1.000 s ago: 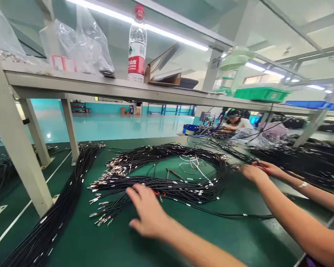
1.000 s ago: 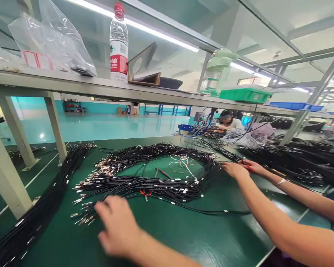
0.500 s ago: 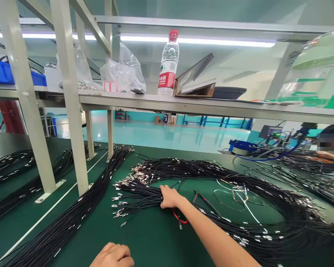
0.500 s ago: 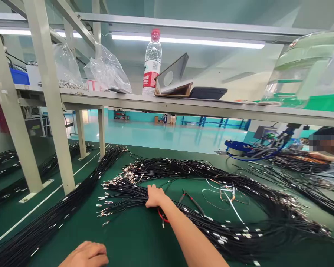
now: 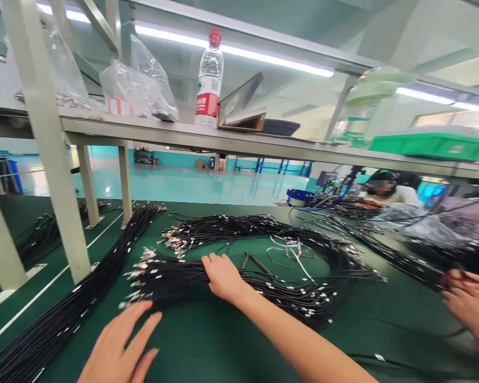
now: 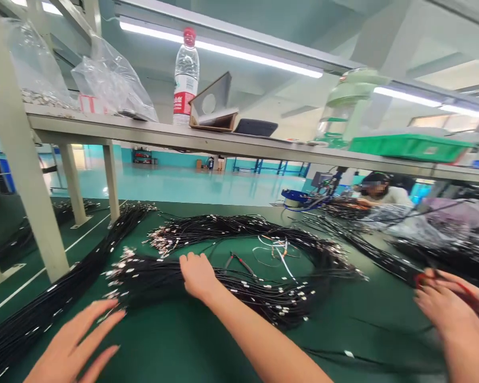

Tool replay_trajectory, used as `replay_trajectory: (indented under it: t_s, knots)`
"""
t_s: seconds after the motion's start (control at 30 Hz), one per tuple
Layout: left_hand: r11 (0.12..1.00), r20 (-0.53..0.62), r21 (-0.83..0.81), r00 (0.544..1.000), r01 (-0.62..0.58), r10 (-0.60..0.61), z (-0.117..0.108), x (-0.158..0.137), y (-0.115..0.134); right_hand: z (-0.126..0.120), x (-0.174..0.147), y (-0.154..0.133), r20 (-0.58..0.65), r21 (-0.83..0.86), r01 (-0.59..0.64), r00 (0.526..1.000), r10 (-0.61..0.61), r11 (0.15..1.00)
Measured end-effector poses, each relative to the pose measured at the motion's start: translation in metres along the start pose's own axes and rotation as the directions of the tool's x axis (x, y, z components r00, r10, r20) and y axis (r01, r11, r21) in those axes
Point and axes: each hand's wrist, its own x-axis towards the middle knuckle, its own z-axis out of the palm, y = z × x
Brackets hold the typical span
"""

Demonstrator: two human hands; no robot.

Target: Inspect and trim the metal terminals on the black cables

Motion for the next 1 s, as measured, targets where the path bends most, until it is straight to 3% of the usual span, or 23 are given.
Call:
replay_trajectory:
  t_s: [0.1,0.17,0.2,0.23,0.3,0.33,0.37,0.43,0.5,0.57,0.6,0.73,0.87,1.0]
  knots:
    - [0.999,0.086,-0.022,0.996,0.036,-0.034,0.009,0.022,0.024,-0.005,-0.039,-0.019,-0.025,0.012,0.040,0.999,-0.040,0.999]
    - [0.989,0.289,-0.095,0.954,0.116,-0.084,0.025,0.026,0.040,0.002,-0.060,-0.032,-0.037,0.020,0.062,0.997,-0.062,0.998]
    - [0.973,0.446,-0.132,0.888,0.190,-0.113,0.034,0.026,0.047,0.007,-0.068,-0.038,-0.043,0.025,0.080,0.996,-0.079,0.997]
    - [0.949,0.615,-0.165,0.780,0.268,-0.113,0.042,0.024,0.051,0.014,-0.075,-0.043,-0.051,0.031,0.103,0.994,-0.101,0.994]
    - [0.901,0.848,-0.159,0.523,0.404,-0.085,0.056,0.021,0.056,0.025,-0.085,-0.048,-0.047,0.044,0.161,0.986,-0.159,0.986]
    - [0.888,0.892,-0.137,0.444,0.439,-0.082,0.060,0.019,0.057,0.027,-0.090,-0.047,-0.047,0.055,0.194,0.980,-0.192,0.979]
    - [0.882,0.911,-0.119,0.404,0.456,-0.086,0.063,0.017,0.056,0.028,-0.094,-0.045,-0.057,0.070,0.228,0.973,-0.224,0.971]
    - [0.886,0.912,-0.108,0.399,0.451,-0.092,0.064,0.016,0.055,0.022,-0.106,-0.032,-0.111,0.126,0.278,0.958,-0.265,0.952]
    - [0.897,0.917,-0.117,0.394,0.427,-0.068,0.060,0.017,0.054,0.013,-0.120,-0.008,-0.147,0.221,0.259,0.962,-0.230,0.940]
    - [0.908,0.924,-0.116,0.378,0.403,-0.050,0.055,0.019,0.055,0.009,-0.134,0.025,-0.068,0.329,0.110,0.993,-0.093,0.938]
    - [0.912,0.927,-0.110,0.372,0.395,-0.049,0.053,0.021,0.055,0.011,-0.141,0.044,0.009,0.342,-0.034,0.999,0.033,0.939]
    - [0.917,0.926,-0.109,0.376,0.384,-0.047,0.048,0.028,0.057,0.039,-0.162,0.118,0.135,0.284,-0.316,0.948,0.288,0.905]
    - [0.920,0.930,-0.118,0.366,0.375,-0.030,0.049,0.033,0.056,0.062,-0.179,0.174,0.213,0.148,-0.447,0.886,0.413,0.882]
    - [0.919,0.933,-0.111,0.359,0.378,-0.035,0.053,0.032,0.053,0.064,-0.184,0.211,0.270,-0.025,-0.517,0.820,0.504,0.855]
